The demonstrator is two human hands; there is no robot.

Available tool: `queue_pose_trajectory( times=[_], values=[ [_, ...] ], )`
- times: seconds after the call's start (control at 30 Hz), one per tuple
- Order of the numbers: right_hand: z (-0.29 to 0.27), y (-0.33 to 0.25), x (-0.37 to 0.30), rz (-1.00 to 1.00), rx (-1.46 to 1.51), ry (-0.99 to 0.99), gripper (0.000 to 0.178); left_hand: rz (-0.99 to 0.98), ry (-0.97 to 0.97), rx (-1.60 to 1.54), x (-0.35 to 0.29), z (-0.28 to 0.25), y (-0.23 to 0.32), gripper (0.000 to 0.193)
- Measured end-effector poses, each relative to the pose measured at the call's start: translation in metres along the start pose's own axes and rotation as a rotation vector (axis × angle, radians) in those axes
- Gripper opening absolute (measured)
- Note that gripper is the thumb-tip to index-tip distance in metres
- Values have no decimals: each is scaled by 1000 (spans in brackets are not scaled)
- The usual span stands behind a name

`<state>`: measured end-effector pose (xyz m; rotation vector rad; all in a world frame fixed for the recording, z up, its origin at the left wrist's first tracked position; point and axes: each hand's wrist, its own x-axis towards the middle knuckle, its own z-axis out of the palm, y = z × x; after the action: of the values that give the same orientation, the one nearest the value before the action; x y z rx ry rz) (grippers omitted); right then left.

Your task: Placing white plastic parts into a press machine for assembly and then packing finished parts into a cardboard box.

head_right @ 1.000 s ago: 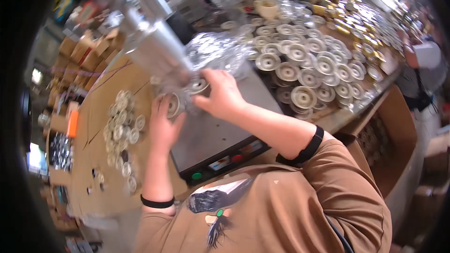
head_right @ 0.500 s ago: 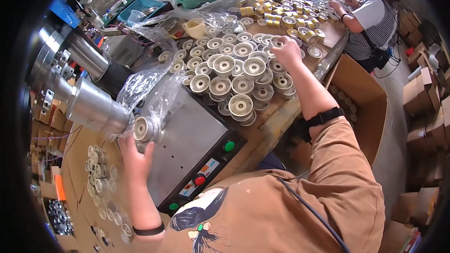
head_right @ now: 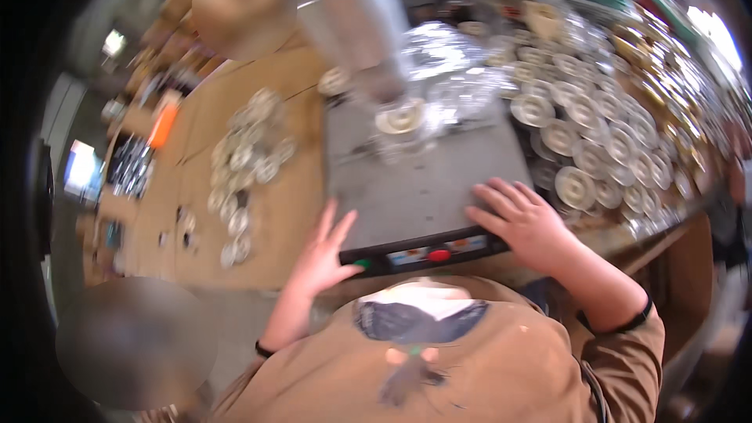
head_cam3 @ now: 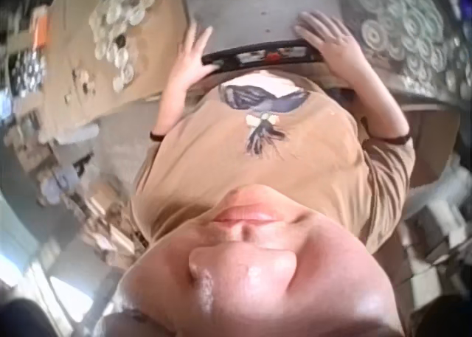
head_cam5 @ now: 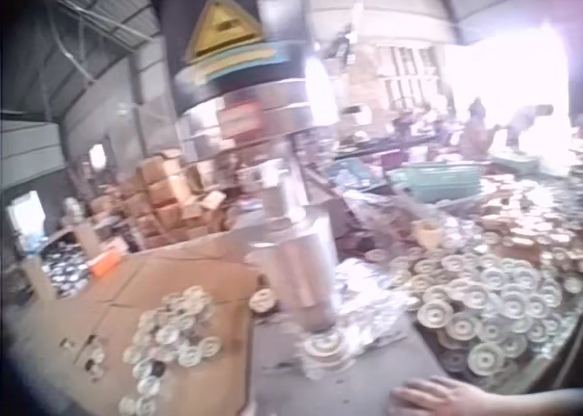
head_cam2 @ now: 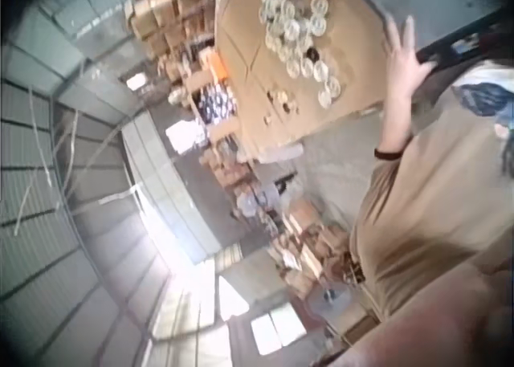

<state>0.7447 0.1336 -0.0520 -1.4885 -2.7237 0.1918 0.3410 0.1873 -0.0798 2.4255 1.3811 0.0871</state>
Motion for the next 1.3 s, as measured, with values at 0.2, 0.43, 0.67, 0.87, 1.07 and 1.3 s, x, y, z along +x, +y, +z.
queue_pose_trajectory(
  times=[0.2,0.43,0.67,0.87,1.07,1.3],
  values=[
    [0,-6,2,-6,6,25,89,8,72,-301,7,0,-42,104],
    [3,-15,11,72,62,-11,98,-465,240,266,106,-40,-181,93],
    [6,9,28,121,240,33,80,-510,229,349,128,-18,-195,83],
    [0,0,145,388,551,630,78,-444,541,43,101,-9,-136,73],
    [-20,-5,171,494,684,578,80,127,633,-239,131,-46,5,63],
    [-54,97,68,662,436,727,62,252,124,-156,186,-55,68,67]
  ],
)
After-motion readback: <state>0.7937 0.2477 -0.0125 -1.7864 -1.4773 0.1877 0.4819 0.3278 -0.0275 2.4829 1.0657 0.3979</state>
